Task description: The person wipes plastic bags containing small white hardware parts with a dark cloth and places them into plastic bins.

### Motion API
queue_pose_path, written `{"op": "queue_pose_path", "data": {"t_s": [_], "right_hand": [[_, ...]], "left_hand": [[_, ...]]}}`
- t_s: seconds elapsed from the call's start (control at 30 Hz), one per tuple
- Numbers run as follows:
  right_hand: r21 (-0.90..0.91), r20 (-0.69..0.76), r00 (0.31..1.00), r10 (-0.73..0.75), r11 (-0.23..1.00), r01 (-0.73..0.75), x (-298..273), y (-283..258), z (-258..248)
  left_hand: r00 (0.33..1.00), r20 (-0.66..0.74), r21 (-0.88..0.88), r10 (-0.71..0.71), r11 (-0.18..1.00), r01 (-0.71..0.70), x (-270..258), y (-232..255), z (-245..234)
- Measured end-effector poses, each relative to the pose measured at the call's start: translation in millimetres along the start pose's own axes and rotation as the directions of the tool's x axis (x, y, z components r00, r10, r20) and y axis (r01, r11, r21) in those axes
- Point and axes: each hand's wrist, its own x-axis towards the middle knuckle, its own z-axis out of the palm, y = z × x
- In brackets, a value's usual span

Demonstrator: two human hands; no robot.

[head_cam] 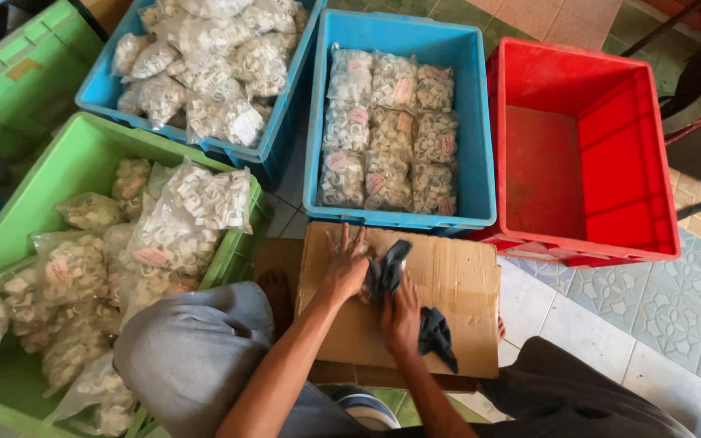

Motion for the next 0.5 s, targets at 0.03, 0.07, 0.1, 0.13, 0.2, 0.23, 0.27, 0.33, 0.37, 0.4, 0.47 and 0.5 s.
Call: {"op": "queue_pose_path", "data": {"t_s": [0.03,0.07,0.1,0.13,0.2,0.23,0.27,0.33,0.37,0.4,0.47,0.5], "right_hand": [[-0.003,0.005,1.0,0.004,1.0,-0.004,-8.6,0.4,2.8],[-0.024,0.049,0.999,0.004,1.0,-0.003,-18.0,-0.3,6.3],[-0.045,0.093,0.996,0.005,0.999,-0.001,-27.6,-1.5,9.3],[-0.044,0.085,0.996,0.006,0.999,-0.003,-11.8,8.6,17.4],[-0.052,-0.016,0.999,0.036,0.998,-0.037,15.6,26.3,32.2],[-0.051,-0.018,0.999,0.039,0.998,-0.04,30.4,46.0,45.8],[-0.103,0.016,1.0,0.018,0.995,-0.016,50.5,67.7,58.0],[-0.156,0.047,0.999,-0.008,0.988,0.015,80.2,94.3,71.5],[-0.144,0.043,0.997,-0.059,0.987,0.065,89.4,99.3,73.4],[-0.126,0.045,0.993,-0.113,0.985,0.118,97.1,102.6,77.2],[-0.055,0.04,0.989,-0.141,0.988,0.143,92.0,63.2,46.0],[0.012,0.03,0.987,-0.159,0.987,0.159,88.8,45.0,30.2]], "left_hand": [[1.0,0.006,-0.004,0.001,1.0,-0.001,11.6,-4.3,14.7],[0.996,0.08,0.013,0.027,1.0,-0.028,22.9,-9.0,29.1],[0.987,0.154,0.028,0.051,0.998,-0.056,33.6,-13.2,43.3],[0.987,0.152,0.034,0.055,0.998,-0.061,30.4,-11.0,39.4],[1.0,0.02,-0.091,-0.007,0.996,0.009,18.7,-6.7,32.8],[1.0,0.021,-0.088,-0.005,0.996,0.007,-0.5,-2.3,-4.6],[1.0,0.001,-0.171,-0.011,0.985,0.011,-15.9,3.3,-43.8],[1.0,-0.025,-0.255,-0.018,0.967,0.011,-30.6,7.7,-78.6],[0.999,-0.04,-0.243,0.03,0.969,-0.039,-29.3,6.1,-74.2],[0.996,-0.052,-0.232,0.069,0.969,-0.079,-30.1,3.5,-69.3],[0.995,-0.065,-0.187,0.07,0.979,-0.081,-2.7,-13.8,-15.6],[0.994,-0.072,-0.14,0.08,0.986,-0.09,12.1,-21.8,12.2]]}}
